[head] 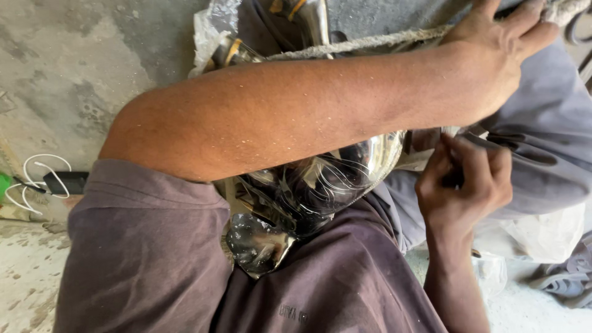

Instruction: The person sits cross-legged on the floor with a brass teapot on their lap and engraves decorative patterns into its surface, holding a small chisel against the metal and tapping it with a wooden mallet. They rotate the teapot to reach different areas, apply liquid from a bottle onto the surface, and resume chiseling along the pattern lines.

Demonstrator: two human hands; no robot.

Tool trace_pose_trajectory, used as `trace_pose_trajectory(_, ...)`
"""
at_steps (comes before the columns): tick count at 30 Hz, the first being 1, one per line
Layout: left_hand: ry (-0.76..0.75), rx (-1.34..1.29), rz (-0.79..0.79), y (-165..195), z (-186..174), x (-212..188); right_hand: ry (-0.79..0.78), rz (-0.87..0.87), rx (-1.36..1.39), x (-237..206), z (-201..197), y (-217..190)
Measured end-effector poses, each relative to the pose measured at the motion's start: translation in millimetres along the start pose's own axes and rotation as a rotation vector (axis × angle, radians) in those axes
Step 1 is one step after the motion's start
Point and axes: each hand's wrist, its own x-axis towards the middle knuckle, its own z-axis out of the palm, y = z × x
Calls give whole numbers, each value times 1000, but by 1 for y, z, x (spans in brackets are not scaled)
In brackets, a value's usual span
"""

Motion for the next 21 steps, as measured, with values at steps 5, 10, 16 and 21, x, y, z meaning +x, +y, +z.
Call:
trace_pose_trajectory(5,-39,-57,36,-2,-9,-6,-24,54,23,-4,-5,-5)
trace_pose_trajectory(10,-100,-104,17,0,-17,-6,7,46,54,1,-5,-7)
trace_pose_trajectory(16,-44,-82,29,-6,-26,-8,-10,160,55,-1,-9,-13)
trace_pose_trajectory(21,-104,-68,42,0,-33,-13,0,111,59,-2,-8,-5)
